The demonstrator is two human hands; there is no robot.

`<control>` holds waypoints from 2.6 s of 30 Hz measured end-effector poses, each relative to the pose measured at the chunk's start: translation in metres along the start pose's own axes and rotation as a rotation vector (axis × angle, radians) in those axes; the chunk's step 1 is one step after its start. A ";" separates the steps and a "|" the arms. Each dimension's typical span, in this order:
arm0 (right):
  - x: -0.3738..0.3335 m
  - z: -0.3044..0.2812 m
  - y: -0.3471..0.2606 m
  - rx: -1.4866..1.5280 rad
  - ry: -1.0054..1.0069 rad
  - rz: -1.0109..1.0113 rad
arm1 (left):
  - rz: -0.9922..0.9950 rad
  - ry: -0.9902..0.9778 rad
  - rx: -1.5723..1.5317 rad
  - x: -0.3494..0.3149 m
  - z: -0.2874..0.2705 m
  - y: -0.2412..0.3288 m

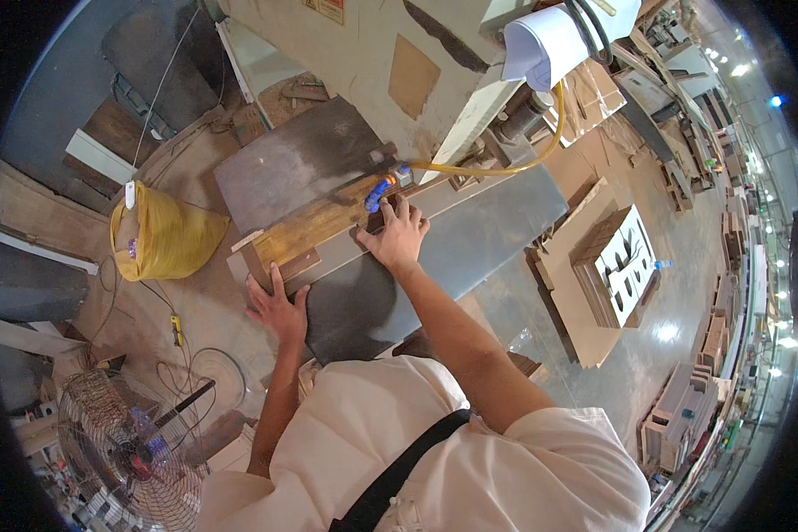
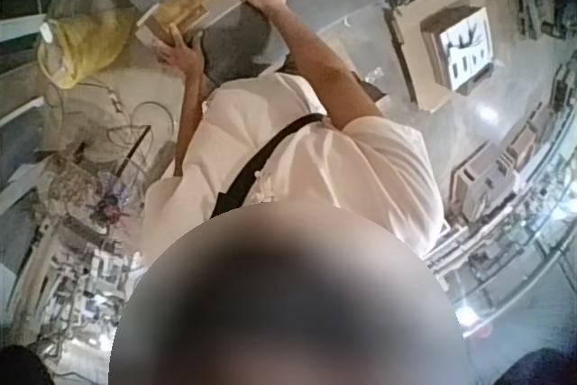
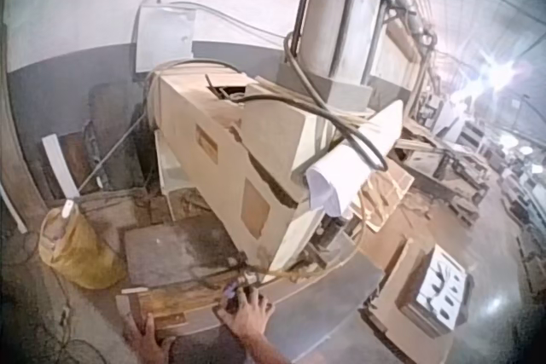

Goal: The person feeds a curved wooden component into a woodworking machine by hand, then carries the piece to a nearby stack of similar wooden items.

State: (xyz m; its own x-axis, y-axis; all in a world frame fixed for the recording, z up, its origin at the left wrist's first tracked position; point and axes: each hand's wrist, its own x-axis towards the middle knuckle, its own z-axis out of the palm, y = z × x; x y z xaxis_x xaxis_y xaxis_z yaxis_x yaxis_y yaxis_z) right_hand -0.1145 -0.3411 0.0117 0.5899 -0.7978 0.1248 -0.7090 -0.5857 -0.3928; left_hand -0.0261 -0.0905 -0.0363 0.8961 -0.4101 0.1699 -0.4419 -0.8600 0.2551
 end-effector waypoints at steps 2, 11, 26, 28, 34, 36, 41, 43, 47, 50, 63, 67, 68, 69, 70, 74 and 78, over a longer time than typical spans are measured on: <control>0.001 0.002 0.002 0.021 0.056 -0.028 | 0.025 0.021 0.000 0.000 0.001 -0.001; 0.006 0.003 0.000 0.020 0.184 -0.028 | 0.057 0.027 -0.008 -0.001 -0.007 0.003; 0.011 -0.004 0.004 0.074 0.162 -0.004 | 0.044 0.064 0.012 0.006 0.003 0.009; 0.011 -0.004 0.004 0.074 0.158 -0.007 | 0.031 0.051 0.032 0.006 0.003 0.010; 0.013 -0.003 0.008 0.064 0.139 -0.026 | 0.023 0.059 0.055 0.005 0.007 0.010; 0.013 -0.005 0.011 0.068 0.120 -0.030 | 0.039 0.072 0.040 0.006 0.007 0.011; 0.014 -0.007 0.013 0.065 0.113 -0.028 | 0.030 0.067 0.044 0.006 0.009 0.014; 0.015 -0.008 0.014 0.064 0.114 -0.032 | 0.024 0.056 0.037 0.006 0.008 0.016; 0.016 -0.009 0.016 0.048 0.120 -0.034 | -0.009 0.015 0.050 0.006 0.005 0.022; 0.017 -0.008 0.018 0.048 0.124 -0.021 | -0.007 0.017 0.031 0.006 0.006 0.023; 0.021 -0.015 0.025 0.049 0.057 -0.006 | 0.002 0.027 0.022 0.005 0.009 0.033; 0.022 -0.014 0.029 0.051 0.076 -0.013 | -0.021 -0.014 0.035 0.006 0.008 0.037; 0.022 -0.014 0.029 0.055 0.076 -0.013 | -0.026 -0.025 0.036 0.006 0.007 0.039; 0.022 -0.014 0.030 0.059 0.076 -0.013 | -0.031 -0.036 0.037 0.007 0.006 0.040; 0.023 -0.015 0.030 0.063 0.075 -0.015 | -0.026 -0.024 0.030 0.007 0.007 0.040; 0.024 -0.017 0.031 0.080 0.079 -0.022 | -0.020 -0.006 0.016 0.006 0.008 0.042; 0.025 -0.017 0.036 0.079 0.098 -0.021 | -0.006 0.003 -0.010 0.007 0.007 0.048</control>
State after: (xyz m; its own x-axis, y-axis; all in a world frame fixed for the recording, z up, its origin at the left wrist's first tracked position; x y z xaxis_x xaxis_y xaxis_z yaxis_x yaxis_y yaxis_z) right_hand -0.1313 -0.3847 0.0159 0.5605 -0.7982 0.2207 -0.6623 -0.5921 -0.4591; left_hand -0.0402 -0.1368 -0.0298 0.8985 -0.4044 0.1709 -0.4372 -0.8593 0.2655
